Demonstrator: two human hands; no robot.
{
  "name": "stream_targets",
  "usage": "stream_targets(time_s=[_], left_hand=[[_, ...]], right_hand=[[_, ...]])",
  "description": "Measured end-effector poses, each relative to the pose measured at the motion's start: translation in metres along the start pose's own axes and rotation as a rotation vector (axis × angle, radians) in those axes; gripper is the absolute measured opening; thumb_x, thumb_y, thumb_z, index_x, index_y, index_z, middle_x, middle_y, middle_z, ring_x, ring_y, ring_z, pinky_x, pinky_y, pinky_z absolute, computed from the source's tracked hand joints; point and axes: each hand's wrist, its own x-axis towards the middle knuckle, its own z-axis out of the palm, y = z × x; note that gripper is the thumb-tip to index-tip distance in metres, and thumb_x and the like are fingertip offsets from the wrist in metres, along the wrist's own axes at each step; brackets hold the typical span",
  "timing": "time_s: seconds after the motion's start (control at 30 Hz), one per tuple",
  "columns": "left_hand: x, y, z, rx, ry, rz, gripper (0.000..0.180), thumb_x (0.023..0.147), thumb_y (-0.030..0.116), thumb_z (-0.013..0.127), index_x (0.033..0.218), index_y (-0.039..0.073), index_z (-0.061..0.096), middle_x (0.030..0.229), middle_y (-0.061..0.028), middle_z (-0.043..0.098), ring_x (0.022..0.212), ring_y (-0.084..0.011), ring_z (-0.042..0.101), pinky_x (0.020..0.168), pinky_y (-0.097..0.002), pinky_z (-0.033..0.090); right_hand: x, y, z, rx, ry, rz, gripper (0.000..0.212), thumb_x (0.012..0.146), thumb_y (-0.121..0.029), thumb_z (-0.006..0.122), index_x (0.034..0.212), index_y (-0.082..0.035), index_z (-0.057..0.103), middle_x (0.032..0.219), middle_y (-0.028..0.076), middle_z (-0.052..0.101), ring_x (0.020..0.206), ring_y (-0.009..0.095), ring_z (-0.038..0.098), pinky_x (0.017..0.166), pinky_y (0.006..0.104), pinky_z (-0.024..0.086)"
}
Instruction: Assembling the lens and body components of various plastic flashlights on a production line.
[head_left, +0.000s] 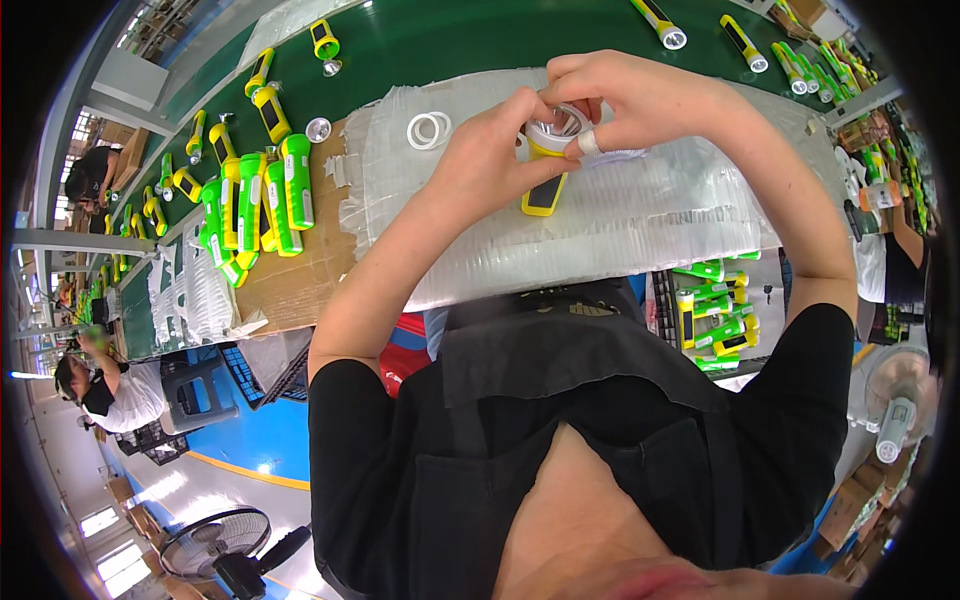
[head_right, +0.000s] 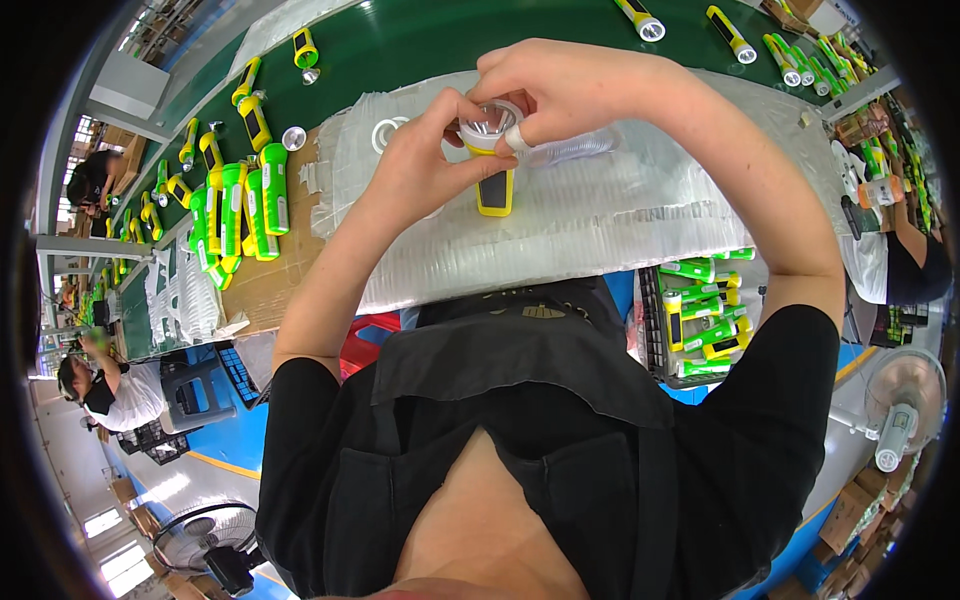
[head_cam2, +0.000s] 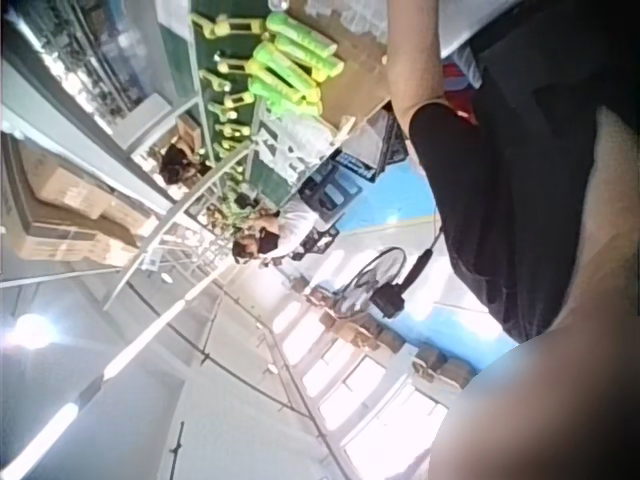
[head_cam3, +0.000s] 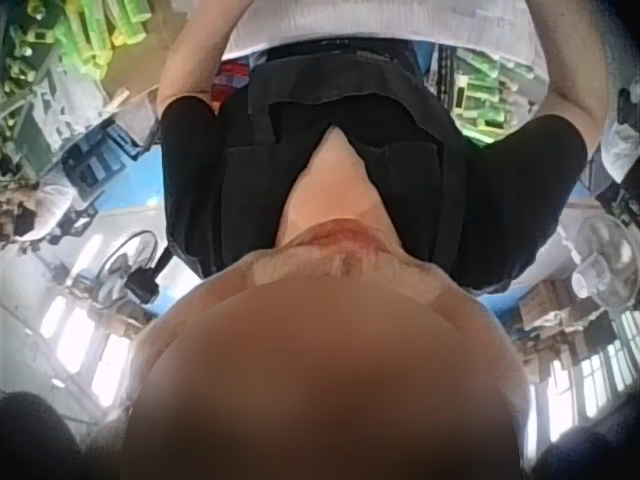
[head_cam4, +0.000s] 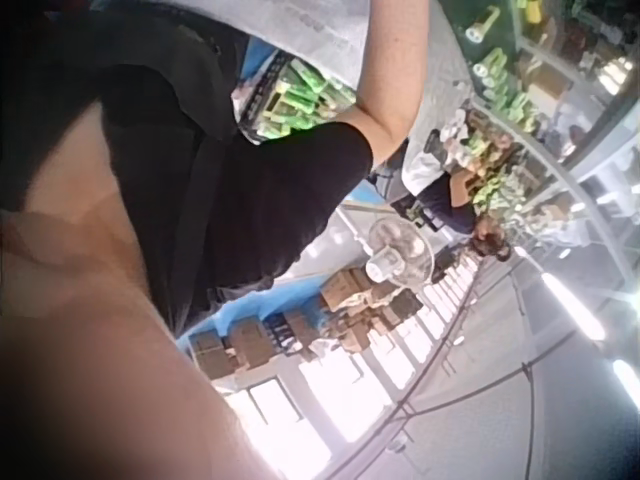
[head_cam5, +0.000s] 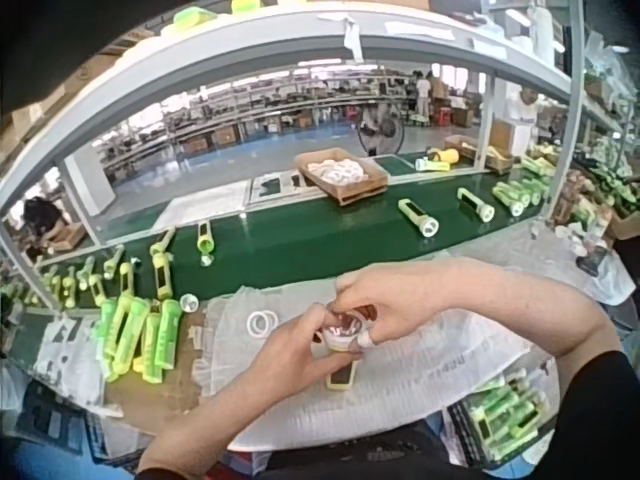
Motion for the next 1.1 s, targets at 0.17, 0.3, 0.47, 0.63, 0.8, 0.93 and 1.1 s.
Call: stream_targets(time_s=[0.17, 0.3, 0.47, 0.63, 0.8, 0.93, 1.1], left_hand=[[-0.003, -0.003, 0.002, -0.019, 0.015, 0.019, 0.046, 0.073, 0.026, 0.084, 0.099, 0.01, 0.048, 0.091, -0.0105, 0.067, 0.078, -0.0307, 0.064, 0.064, -0.0375, 0.05], [-0.002, -0.002, 0.0, 0.009, -0.021, -0.042, 0.045, 0.073, 0.027, 0.085, 0.098, 0.008, 0.053, 0.097, -0.0042, 0.069, 0.082, -0.0197, 0.065, 0.074, -0.0304, 0.052], [-0.002, -0.004, 0.003, -0.015, 0.003, -0.011, 0.043, 0.073, 0.025, 0.085, 0.098, 0.008, 0.056, 0.097, -0.003, 0.069, 0.08, -0.0184, 0.063, 0.072, -0.0296, 0.051], [0.0, -0.006, 0.004, -0.032, -0.006, 0.004, 0.041, 0.072, 0.024, 0.085, 0.097, 0.008, 0.057, 0.096, -0.0028, 0.069, 0.08, -0.0179, 0.063, 0.072, -0.0295, 0.051], [0.002, -0.008, 0.007, -0.004, 0.061, 0.107, 0.041, 0.071, 0.024, 0.086, 0.096, 0.008, 0.057, 0.093, -0.0023, 0.07, 0.078, -0.0193, 0.064, 0.069, -0.0298, 0.051], [0.001, -0.004, 0.012, 0.053, 0.113, 0.135, 0.042, 0.07, 0.022, 0.085, 0.097, 0.008, 0.056, 0.09, -0.0054, 0.068, 0.078, -0.0259, 0.065, 0.066, -0.0351, 0.051], [0.004, -0.006, 0.019, 0.107, 0.188, 0.142, 0.043, 0.069, 0.024, 0.087, 0.095, 0.008, 0.057, 0.085, -0.0033, 0.068, 0.072, -0.0209, 0.063, 0.062, -0.0304, 0.05]], right_hand=[[0.005, -0.006, -0.001, -0.032, -0.009, 0.059, 0.037, 0.071, -0.014, 0.079, 0.1, -0.001, 0.06, 0.087, 0.008, 0.053, 0.072, 0.021, 0.056, 0.064, 0.0326, 0.048], [0.006, -0.01, -0.003, -0.022, -0.025, 0.147, 0.039, 0.07, -0.014, 0.08, 0.101, -0.001, 0.06, 0.087, 0.008, 0.054, 0.073, 0.022, 0.057, 0.064, 0.0327, 0.048], [0.001, -0.01, -0.003, -0.091, 0.011, 0.08, 0.041, 0.07, -0.015, 0.081, 0.102, -0.001, 0.06, 0.088, 0.008, 0.055, 0.074, 0.021, 0.057, 0.064, 0.0322, 0.049], [-0.001, -0.003, 0.001, -0.028, 0.041, 0.117, 0.042, 0.07, -0.016, 0.083, 0.103, -0.002, 0.06, 0.088, 0.007, 0.055, 0.073, 0.02, 0.057, 0.064, 0.0307, 0.05], [0.003, -0.002, 0.005, 0.021, 0.057, 0.182, 0.04, 0.068, -0.018, 0.082, 0.099, -0.001, 0.061, 0.08, 0.007, 0.057, 0.067, 0.018, 0.056, 0.06, 0.0295, 0.048], [-0.001, 0.001, 0.009, 0.053, 0.078, 0.246, 0.037, 0.072, -0.024, 0.079, 0.094, -0.001, 0.061, 0.074, 0.007, 0.057, 0.064, 0.018, 0.056, 0.058, 0.0296, 0.046], [0.007, -0.022, -0.006, -0.047, 0.064, 0.425, 0.045, 0.067, -0.034, 0.077, 0.089, 0.003, 0.066, 0.079, 0.019, 0.066, 0.071, 0.03, 0.065, 0.062, 0.0363, 0.05]])
